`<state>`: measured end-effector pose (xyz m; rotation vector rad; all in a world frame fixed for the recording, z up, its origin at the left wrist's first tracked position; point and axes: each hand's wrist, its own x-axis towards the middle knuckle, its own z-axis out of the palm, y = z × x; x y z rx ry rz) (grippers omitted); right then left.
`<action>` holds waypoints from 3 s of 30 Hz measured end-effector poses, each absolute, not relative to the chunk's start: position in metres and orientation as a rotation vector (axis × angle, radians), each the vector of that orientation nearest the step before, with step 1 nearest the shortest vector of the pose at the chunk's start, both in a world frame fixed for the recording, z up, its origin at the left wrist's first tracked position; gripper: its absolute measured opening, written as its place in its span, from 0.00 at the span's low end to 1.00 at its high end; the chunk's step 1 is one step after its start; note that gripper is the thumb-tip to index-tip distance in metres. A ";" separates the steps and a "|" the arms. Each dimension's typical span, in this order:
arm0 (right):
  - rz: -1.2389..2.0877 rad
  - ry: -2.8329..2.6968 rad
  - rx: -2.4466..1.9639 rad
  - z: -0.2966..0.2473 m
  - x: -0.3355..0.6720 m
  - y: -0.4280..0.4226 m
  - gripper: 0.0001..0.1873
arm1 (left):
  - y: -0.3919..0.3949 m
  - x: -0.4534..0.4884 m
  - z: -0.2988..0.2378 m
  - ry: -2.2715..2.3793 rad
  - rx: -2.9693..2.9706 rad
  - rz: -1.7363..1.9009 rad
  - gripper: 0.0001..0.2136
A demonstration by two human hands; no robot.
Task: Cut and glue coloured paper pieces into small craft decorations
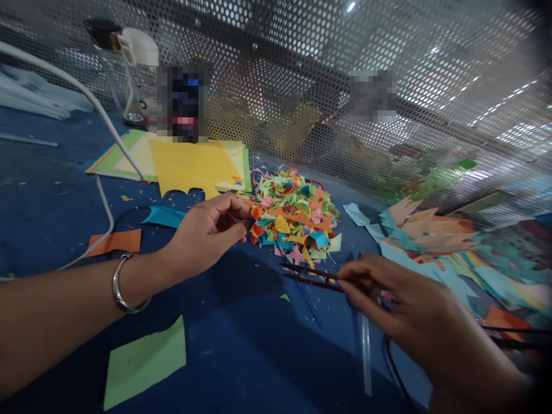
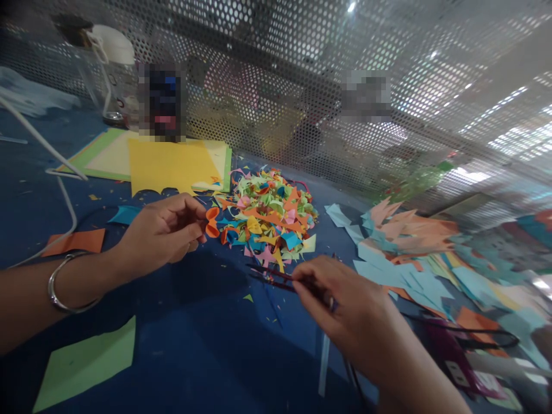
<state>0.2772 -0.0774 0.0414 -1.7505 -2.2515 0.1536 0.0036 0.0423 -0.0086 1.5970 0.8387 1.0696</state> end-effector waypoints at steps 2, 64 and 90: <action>0.057 -2.204 -1.773 0.045 0.284 -0.072 0.05 | 0.042 0.004 -0.009 0.838 1.604 1.058 0.03; 0.018 -1.913 -1.765 0.054 0.296 0.037 0.10 | 0.042 0.004 -0.003 0.884 1.637 1.054 0.03; -0.040 -2.081 -1.590 0.032 0.258 0.055 0.07 | 0.042 0.002 -0.002 0.889 1.649 1.070 0.03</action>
